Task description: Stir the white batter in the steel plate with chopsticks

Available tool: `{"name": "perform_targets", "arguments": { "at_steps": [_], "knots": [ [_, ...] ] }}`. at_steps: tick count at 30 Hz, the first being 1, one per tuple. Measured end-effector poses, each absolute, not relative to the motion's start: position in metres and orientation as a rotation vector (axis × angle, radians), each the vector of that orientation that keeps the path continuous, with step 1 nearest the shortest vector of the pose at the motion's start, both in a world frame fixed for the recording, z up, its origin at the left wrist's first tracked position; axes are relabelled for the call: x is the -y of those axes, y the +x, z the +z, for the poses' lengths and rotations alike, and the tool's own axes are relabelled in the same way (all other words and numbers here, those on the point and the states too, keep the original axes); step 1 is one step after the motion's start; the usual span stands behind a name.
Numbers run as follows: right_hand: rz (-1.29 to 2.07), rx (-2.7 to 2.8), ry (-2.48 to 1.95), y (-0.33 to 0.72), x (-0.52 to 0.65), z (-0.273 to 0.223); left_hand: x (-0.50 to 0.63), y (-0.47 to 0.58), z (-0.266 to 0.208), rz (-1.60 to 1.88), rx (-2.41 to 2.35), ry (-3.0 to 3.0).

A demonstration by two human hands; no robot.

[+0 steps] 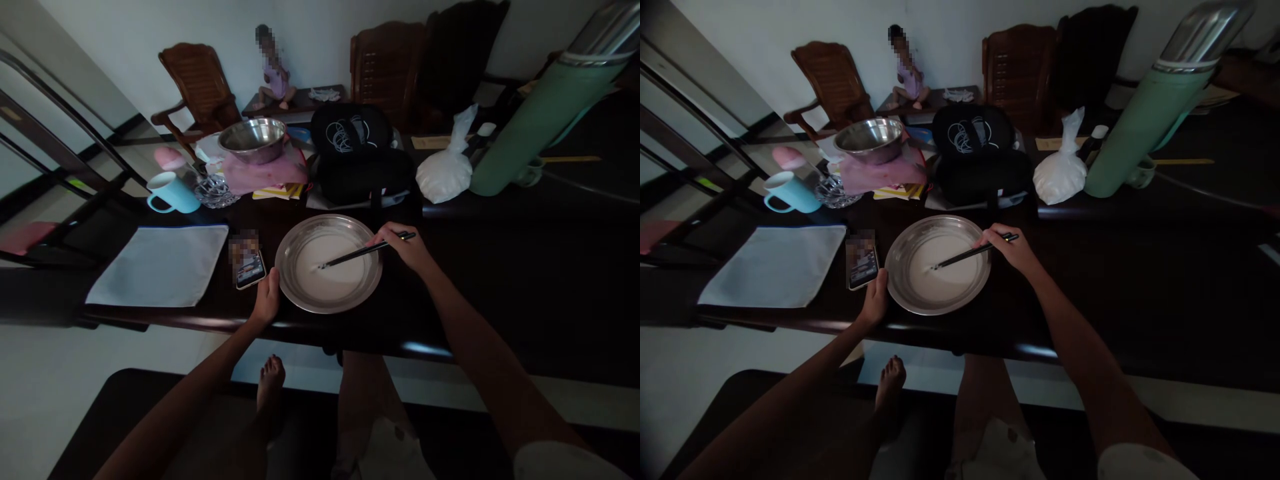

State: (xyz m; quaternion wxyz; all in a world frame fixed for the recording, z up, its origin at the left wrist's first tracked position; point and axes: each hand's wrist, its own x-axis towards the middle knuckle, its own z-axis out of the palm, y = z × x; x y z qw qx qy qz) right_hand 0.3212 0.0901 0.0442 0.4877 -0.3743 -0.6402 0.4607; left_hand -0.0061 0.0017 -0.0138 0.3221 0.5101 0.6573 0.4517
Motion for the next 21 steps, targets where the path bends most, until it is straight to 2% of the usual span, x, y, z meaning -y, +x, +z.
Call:
{"name": "perform_targets", "arguments": {
  "at_steps": [16, 21],
  "knots": [
    [1.080, 1.444, -0.930, 0.3259, -0.0940, 0.0425, -0.0008, -0.0056, -0.0132, 1.177, -1.722, 1.353],
    [1.132, 1.569, -0.897, 0.3226, -0.0911, 0.0440, -0.0020, -0.0070, -0.0144, 1.167, -1.721, 1.385]
  ]
}}
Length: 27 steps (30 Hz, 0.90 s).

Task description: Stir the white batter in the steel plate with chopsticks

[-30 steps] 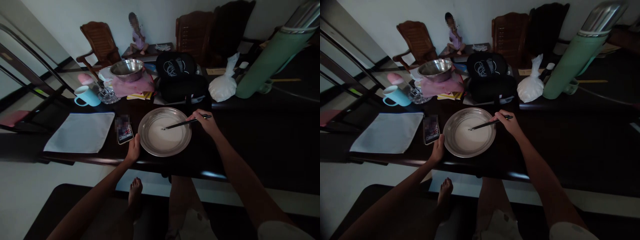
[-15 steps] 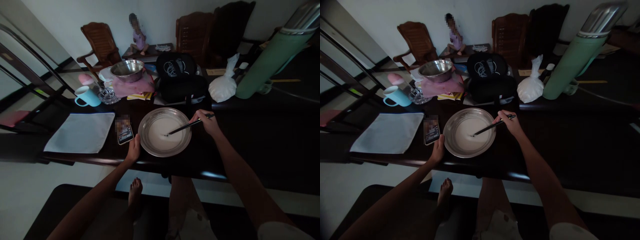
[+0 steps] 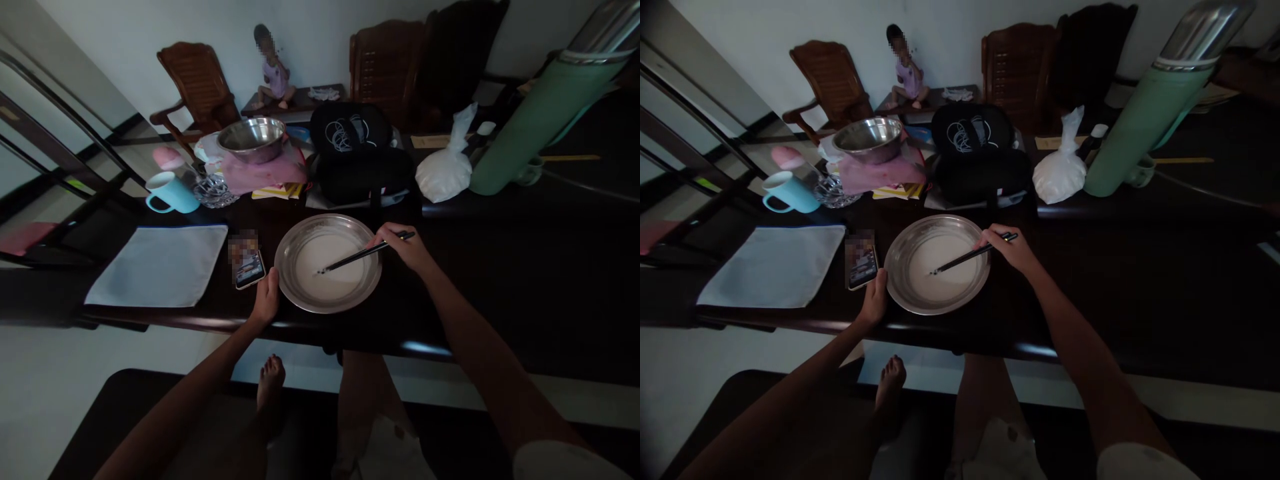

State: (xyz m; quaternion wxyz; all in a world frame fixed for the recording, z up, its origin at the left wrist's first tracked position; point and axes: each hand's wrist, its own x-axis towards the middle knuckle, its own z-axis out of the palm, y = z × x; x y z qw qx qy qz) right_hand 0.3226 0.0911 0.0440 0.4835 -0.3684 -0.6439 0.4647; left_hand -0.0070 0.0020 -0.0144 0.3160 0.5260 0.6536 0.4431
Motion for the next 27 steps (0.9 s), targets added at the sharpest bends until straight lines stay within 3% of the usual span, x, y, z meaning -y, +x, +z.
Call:
{"name": "perform_targets", "arguments": {
  "at_steps": [27],
  "knots": [
    [1.070, 1.421, -0.952, 0.3255, -0.0939, 0.0436, -0.0017, -0.0066, -0.0135, 1.171, -1.727, 1.390]
  ]
}}
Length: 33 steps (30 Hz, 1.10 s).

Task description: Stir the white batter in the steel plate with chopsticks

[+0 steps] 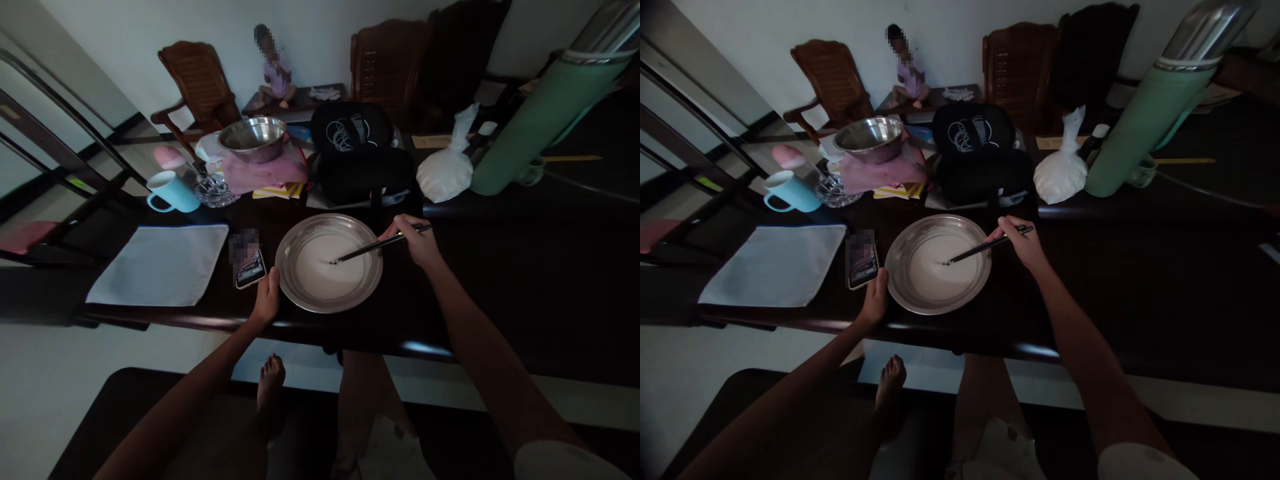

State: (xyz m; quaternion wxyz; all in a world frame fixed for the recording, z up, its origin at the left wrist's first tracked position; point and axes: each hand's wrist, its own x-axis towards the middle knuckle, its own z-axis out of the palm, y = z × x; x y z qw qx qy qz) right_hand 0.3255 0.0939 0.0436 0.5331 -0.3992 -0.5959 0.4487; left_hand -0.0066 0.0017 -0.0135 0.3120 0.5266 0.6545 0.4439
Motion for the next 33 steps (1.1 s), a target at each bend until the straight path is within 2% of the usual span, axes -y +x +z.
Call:
{"name": "perform_targets", "arguments": {
  "at_steps": [28, 33],
  "knots": [
    [1.128, 1.551, -0.918, 0.3226, -0.0906, 0.0440, -0.0019, -0.0055, -0.0121, 1.193, -1.731, 1.345],
    [1.063, 1.428, -0.965, 0.3247, -0.0920, 0.0447, -0.0023, -0.0069, -0.0152, 1.192, -1.729, 1.331]
  ]
}}
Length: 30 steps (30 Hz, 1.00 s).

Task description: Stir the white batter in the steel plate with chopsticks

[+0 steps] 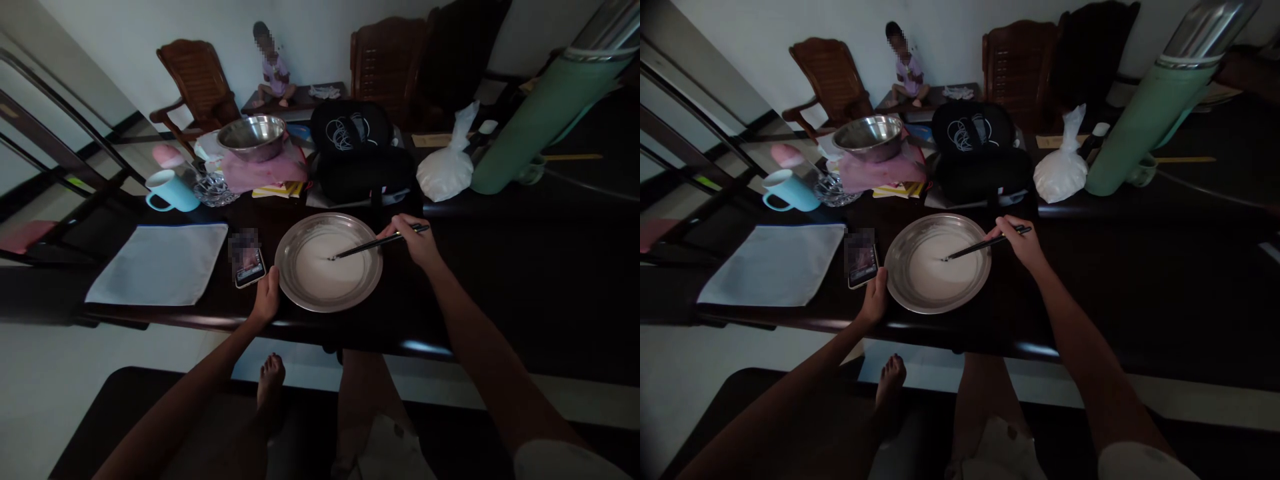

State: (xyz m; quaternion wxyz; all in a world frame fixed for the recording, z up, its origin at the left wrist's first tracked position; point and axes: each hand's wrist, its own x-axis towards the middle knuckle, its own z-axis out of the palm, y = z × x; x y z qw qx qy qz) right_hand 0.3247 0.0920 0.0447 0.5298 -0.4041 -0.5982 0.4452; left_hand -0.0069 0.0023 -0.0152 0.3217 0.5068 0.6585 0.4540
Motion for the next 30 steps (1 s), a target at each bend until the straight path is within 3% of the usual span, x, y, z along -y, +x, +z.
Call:
{"name": "perform_targets", "arguments": {
  "at_steps": [30],
  "knots": [
    [1.097, 1.525, -0.959, 0.3227, -0.0897, 0.0467, -0.0024, -0.0074, -0.0161, 1.188, -1.721, 1.326]
  ]
}}
